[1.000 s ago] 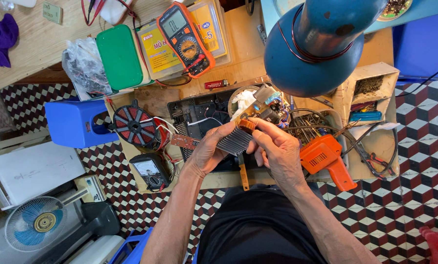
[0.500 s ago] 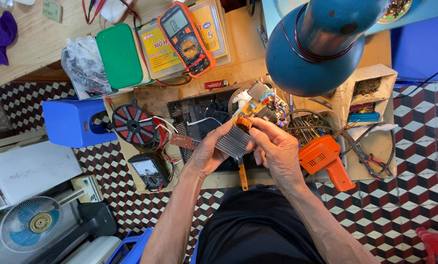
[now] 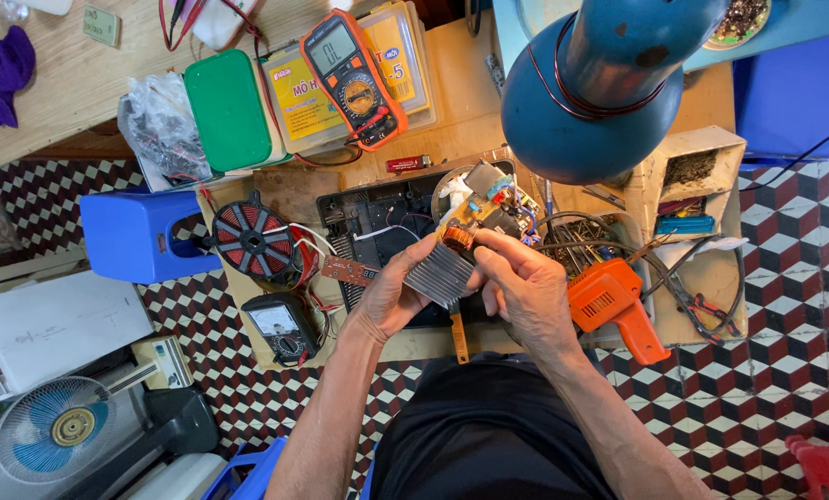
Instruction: The person uses a heat gun to apply heat to a green circuit board, then uses a soldering iron to work on solder joints on the board. The person handles a metal heatsink and other small components while working at a cluttered electronics repair bench.
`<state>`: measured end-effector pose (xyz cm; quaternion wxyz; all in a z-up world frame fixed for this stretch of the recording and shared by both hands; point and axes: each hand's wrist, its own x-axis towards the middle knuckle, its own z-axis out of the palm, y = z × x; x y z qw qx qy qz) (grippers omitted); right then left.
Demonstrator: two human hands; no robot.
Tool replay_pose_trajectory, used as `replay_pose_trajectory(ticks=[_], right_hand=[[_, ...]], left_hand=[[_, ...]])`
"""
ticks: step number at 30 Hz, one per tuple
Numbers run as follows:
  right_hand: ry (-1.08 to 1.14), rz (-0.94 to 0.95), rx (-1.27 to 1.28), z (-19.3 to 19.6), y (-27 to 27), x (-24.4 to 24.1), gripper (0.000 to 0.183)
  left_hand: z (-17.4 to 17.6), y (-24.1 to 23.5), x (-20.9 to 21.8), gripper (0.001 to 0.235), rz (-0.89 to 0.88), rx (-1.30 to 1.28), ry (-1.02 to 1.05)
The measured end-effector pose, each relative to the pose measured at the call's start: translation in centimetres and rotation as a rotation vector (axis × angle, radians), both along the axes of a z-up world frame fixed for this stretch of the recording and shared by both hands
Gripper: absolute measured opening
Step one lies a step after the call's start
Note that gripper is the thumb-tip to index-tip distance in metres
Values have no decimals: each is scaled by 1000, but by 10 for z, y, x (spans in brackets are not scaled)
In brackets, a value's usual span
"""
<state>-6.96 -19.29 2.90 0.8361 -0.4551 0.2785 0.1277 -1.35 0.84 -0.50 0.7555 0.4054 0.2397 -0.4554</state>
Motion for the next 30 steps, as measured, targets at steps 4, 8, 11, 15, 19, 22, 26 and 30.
replay_pose_trajectory(ticks=[4,8,11,15,19,22,26,30], right_hand=[[-25,-27,-88,6,-7,-8,35],[-14,-67,-173,13,-15,-13,32],[-19,-109,-202,16,-22,-13,29],[-84,-194,-273,14,-30,-10,25],[-10,-255,-425,9,-35,-9,24],[-20,-242,-531,1,-36,-3,25],[-17,-200,-438,-11,-38,6,31],[9,-159,-287,-16,-40,3,38]], left_hand=[[0,-3,0,52,22,-15,8],[9,-8,1,55,9,-67,-1],[15,-13,2,57,26,-95,38],[19,-17,4,62,8,-131,45],[18,-17,3,59,31,-167,88],[16,-16,3,57,43,-180,109],[17,-15,3,60,61,-230,140],[20,-14,5,61,25,-190,95]])
